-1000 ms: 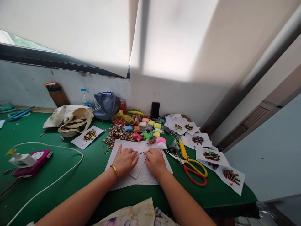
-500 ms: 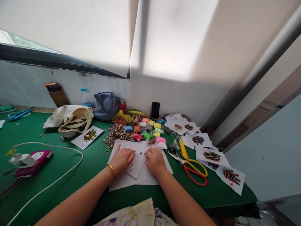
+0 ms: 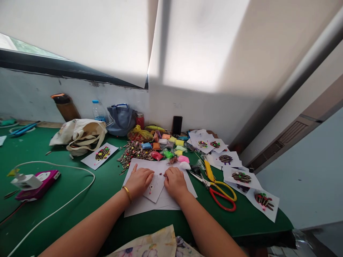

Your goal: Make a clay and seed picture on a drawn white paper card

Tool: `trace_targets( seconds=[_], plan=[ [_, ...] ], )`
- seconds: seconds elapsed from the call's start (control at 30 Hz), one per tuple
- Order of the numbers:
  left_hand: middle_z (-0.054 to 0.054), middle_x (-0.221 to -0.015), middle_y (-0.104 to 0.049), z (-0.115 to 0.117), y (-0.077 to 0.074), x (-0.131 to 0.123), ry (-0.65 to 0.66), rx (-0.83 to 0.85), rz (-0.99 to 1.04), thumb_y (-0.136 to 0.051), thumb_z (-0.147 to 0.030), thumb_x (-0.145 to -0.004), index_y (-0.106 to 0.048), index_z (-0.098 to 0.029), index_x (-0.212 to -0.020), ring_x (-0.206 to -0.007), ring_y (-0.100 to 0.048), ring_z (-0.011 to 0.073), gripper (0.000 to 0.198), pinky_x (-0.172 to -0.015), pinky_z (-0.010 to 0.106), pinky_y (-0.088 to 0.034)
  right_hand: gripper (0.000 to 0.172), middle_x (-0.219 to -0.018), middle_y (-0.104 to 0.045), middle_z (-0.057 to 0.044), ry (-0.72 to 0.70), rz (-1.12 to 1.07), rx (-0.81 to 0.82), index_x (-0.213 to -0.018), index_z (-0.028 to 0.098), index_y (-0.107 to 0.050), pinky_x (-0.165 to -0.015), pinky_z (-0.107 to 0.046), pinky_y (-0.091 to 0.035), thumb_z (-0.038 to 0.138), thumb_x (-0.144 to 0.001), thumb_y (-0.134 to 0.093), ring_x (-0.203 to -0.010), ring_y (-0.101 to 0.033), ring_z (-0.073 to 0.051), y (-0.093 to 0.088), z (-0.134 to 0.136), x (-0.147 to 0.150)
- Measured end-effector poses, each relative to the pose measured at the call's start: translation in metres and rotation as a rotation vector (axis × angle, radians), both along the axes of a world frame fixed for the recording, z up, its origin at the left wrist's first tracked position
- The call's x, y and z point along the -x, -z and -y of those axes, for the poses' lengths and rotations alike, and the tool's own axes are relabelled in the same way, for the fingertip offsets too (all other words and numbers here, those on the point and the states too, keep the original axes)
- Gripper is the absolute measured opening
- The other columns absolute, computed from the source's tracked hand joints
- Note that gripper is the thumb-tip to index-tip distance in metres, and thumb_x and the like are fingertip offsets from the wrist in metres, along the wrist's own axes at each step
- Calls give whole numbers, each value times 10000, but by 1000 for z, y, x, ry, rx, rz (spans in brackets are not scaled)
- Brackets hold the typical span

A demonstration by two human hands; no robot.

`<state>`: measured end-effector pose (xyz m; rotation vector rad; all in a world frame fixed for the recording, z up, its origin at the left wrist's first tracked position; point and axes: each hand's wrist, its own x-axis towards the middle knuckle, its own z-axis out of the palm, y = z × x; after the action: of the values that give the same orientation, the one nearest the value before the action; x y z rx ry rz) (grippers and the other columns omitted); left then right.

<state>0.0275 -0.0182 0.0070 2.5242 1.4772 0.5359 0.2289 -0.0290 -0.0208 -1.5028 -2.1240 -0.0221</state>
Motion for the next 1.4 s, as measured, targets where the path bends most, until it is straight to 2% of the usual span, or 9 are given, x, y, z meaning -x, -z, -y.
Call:
trace_targets(
  seconds=[0.27, 0.43, 0.63, 0.8, 0.93, 1.1, 1.4],
  plan=[
    [31, -1056, -699, 0, 1, 0, -4, 6, -4, -317, -337, -973, -666, -263, -1017, -1014, -588, 209, 359, -1122, 570, -58, 156, -934, -596, -62, 82, 62, -32, -892, 186, -619, -835, -313, -316, 134, -805, -501, -922, -484, -208, -2, 5, -4],
    [27, -1036, -700, 0, 1, 0, -3, 5, 11, -322, -342, -971, -668, -264, -997, -1001, -588, 211, 356, -1122, 577, -43, 147, -990, -602, -70, 56, 66, -30, -914, 191, -635, -844, -314, -321, 171, -822, -522, -954, -488, -215, 0, 5, -3],
    [27, -1032, -700, 1, 0, 0, 2, 8, 10, -318, -342, -974, -669, -264, -1004, -1002, -587, 207, 361, -1125, 571, -22, 297, -1081, -614, -74, 35, 70, -25, -1099, 227, -658, -883, -332, -328, 184, -832, -535, -1013, -504, -222, 0, 5, -3],
    [22, -1032, -698, 1, 2, 1, 4, -10, 16, -330, -344, -972, -664, -268, -1005, -1002, -591, 211, 344, -1122, 580, -38, 229, -1098, -623, -61, 9, 54, -41, -984, 241, -710, -916, -346, -329, 191, -843, -536, -1025, -515, -214, -1, 7, -4],
    [22, -1033, -698, 1, 3, 0, 4, -12, 11, -334, -340, -973, -663, -266, -1000, -1005, -591, 212, 338, -1118, 586, -53, 288, -1158, -619, -64, 15, 62, -42, -1074, 247, -686, -937, -362, -328, 187, -821, -564, -1074, -507, -229, -2, 7, -2],
    [27, -1023, -700, 1, 3, 0, 8, -13, 15, -339, -338, -972, -669, -259, -989, -997, -594, 218, 340, -1111, 599, -67, 216, -1151, -623, -53, -2, 27, -57, -959, 242, -710, -960, -377, -323, 177, -815, -562, -1078, -507, -232, -2, 8, -2],
    [25, -1004, -704, 0, 5, 0, 8, -36, 37, -367, -328, -964, -677, -260, -961, -980, -605, 222, 317, -1103, 617, -75, 280, -1108, -633, -81, -14, -50, -105, -1003, 206, -695, -916, -374, -365, 126, -803, -516, -1038, -532, -237, 2, 4, -6]
  ],
)
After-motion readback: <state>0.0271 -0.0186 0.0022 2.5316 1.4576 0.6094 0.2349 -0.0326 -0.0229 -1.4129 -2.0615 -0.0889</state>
